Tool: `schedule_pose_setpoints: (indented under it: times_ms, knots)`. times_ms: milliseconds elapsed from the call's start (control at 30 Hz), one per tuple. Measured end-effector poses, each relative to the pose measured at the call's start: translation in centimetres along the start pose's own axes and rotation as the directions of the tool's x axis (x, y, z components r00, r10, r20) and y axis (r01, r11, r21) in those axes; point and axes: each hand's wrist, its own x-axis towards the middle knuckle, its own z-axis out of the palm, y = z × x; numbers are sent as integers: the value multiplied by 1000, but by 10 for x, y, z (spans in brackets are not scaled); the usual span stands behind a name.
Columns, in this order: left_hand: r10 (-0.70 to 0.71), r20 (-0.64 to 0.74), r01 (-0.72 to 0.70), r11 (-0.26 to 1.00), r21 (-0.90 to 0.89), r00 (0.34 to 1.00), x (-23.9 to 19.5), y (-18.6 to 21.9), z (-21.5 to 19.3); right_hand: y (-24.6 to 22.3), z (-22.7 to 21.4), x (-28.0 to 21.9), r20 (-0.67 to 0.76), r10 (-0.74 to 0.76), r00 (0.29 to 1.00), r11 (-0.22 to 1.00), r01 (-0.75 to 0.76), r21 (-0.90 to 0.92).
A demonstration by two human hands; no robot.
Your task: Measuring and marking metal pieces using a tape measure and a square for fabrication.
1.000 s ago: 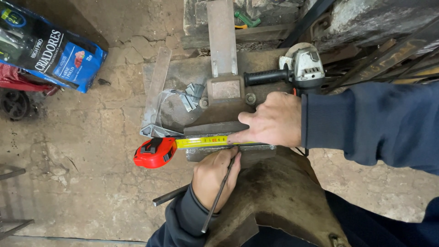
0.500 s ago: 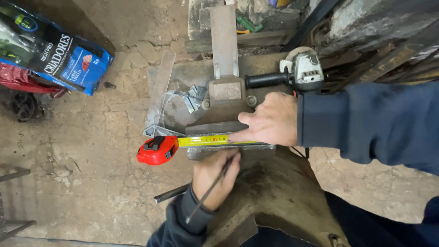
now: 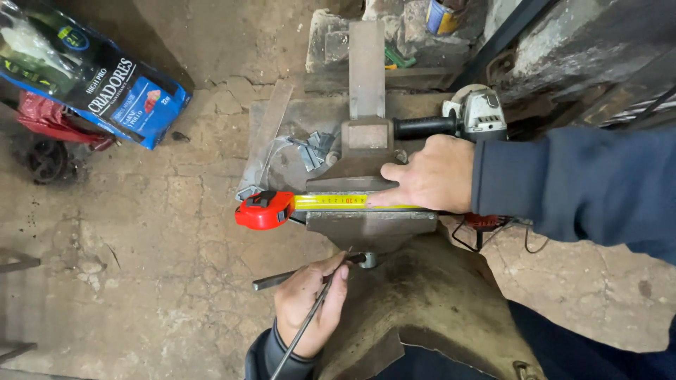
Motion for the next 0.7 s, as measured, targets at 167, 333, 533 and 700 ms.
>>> schedule_pose_setpoints:
  times_ms: [167,333,533,700]
  knots:
    - [9,-18,-9,1000,3,1000,-1,-3,-11,-2,2,6,-5,-7,1000,1000,7,-20]
    - [28,-32,-28,1000,-9,999,2,-6,-20,-4,6,8,-43,3,999,997,-6,-75]
    - [4,-27,-4,1000,13,1000,5,-9,-29,-6,8,9,-84,3,996,995,-12,-98]
    - [181,-31,-170,962,215,983,9,-21,-43,-8,2,11,-38,35,999,994,-39,-105]
